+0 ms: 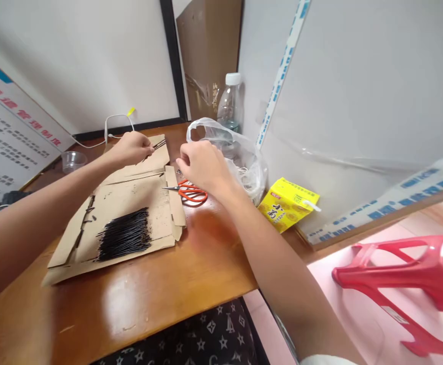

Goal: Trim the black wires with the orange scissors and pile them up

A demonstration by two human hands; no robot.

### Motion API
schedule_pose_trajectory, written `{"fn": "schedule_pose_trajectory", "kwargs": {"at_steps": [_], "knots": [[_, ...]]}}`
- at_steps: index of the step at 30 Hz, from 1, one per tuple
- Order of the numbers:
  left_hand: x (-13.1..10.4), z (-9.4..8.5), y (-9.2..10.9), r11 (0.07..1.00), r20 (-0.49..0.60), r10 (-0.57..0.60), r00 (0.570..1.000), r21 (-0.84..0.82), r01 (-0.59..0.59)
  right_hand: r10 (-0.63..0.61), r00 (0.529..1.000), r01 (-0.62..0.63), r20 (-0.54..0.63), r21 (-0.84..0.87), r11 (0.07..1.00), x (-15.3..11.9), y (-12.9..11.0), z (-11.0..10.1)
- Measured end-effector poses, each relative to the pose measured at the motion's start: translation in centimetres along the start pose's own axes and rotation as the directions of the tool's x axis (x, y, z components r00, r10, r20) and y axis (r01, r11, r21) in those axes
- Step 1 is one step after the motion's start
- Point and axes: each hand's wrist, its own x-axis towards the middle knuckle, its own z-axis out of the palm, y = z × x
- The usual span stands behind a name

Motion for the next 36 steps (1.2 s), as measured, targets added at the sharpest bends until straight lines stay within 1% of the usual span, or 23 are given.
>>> {"fn": "schedule_pose_trajectory", "kwargs": {"at_steps": [2,4,6,8,10,12,14,15,17,19,21,23,25,26,28,29,31,32,34,36], "knots": [[0.9,0.3,2.4,0.993,0.012,-0.039,0.999,-0.109,0.04,0.032,0.999,-0.033,-0.013,-0.027,0.999,0.1,-0.1,-0.2],[1.9,0.9,4.6,0.98,-0.002,-0.076,0.997,-0.183,0.074,0.059,0.998,-0.059,-0.007,-0.061,0.996,0.2,-0.1,-0.4],[2.9,1.6,6.2,0.973,-0.022,-0.114,0.993,-0.206,0.107,0.06,0.998,-0.06,-0.002,-0.096,0.994,0.4,-0.1,-0.7],[3.9,2.5,7.3,0.973,-0.03,-0.138,0.99,-0.19,0.13,0.064,0.998,-0.061,0.029,-0.109,0.992,0.6,-0.1,-1.0],[4.7,3.4,7.6,0.976,-0.039,-0.149,0.988,-0.169,0.14,0.082,0.996,-0.076,0.041,-0.132,0.988,0.6,-0.2,-1.1],[5.0,4.5,7.5,0.98,-0.062,-0.148,0.987,-0.145,0.138,0.086,0.996,-0.081,0.028,-0.146,0.986,0.6,-0.3,-1.2],[5.0,5.7,7.1,0.986,-0.072,-0.123,0.99,-0.118,0.113,0.09,0.996,-0.088,0.007,-0.145,0.986,0.5,-0.3,-1.2],[4.9,6.2,6.9,0.992,-0.067,-0.081,0.994,-0.098,0.074,0.089,0.996,-0.088,-0.001,-0.141,0.986,0.5,-0.3,-1.2],[4.8,6.9,6.6,0.996,-0.054,-0.045,0.998,-0.076,0.04,0.083,0.997,-0.083,-0.007,-0.129,0.988,0.4,-0.2,-1.1],[4.5,7.1,6.5,0.997,-0.042,-0.028,0.999,-0.068,0.025,0.076,0.997,-0.075,-0.001,-0.112,0.991,0.3,-0.1,-1.0],[3.8,6.5,6.4,0.998,-0.045,0.007,0.999,-0.067,-0.01,0.079,0.997,-0.079,0.002,-0.091,0.993,0.3,0.2,-0.8],[2.6,5.4,6.0,0.996,-0.079,0.074,0.994,-0.048,-0.078,0.091,0.996,-0.09,0.003,-0.071,0.993,0.2,0.3,-0.6],[0.6,3.8,5.1,0.988,-0.107,0.156,0.982,-0.003,-0.157,0.089,0.996,-0.089,0.011,-0.057,0.994,0.1,0.4,-0.3],[-0.7,2.9,4.6,0.982,-0.094,0.189,0.977,0.02,-0.188,0.087,0.996,-0.086,0.012,-0.052,0.995,0.0,0.3,-0.2],[-3.6,1.3,3.2,0.976,-0.003,0.213,0.977,0.037,-0.213,0.074,0.997,-0.073,0.024,-0.052,0.996,-0.3,-0.1,0.1],[-5.1,0.6,2.4,0.976,0.072,0.212,0.975,0.028,-0.215,0.066,0.997,-0.064,0.033,-0.064,0.996,-0.4,-0.3,0.2],[-8.4,-0.5,0.8,0.977,0.219,0.208,0.953,0.007,-0.215,0.03,0.998,-0.025,0.056,-0.085,0.996,-0.8,-1.1,0.4],[-9.9,-0.8,-0.1,0.978,0.259,0.198,0.945,0.006,-0.206,0.009,0.998,-0.003,0.069,-0.084,0.996,-1.0,-1.5,0.5],[-12.9,-1.0,-1.6,0.986,0.23,0.156,0.961,0.016,-0.164,-0.024,0.994,0.033,0.102,-0.084,0.996,-1.4,-2.4,0.7],[-15.3,-0.7,-2.8,0.988,0.183,0.151,0.971,-0.01,-0.152,-0.052,0.988,0.068,0.148,-0.105,0.992,-1.8,-3.3,0.9]]}}
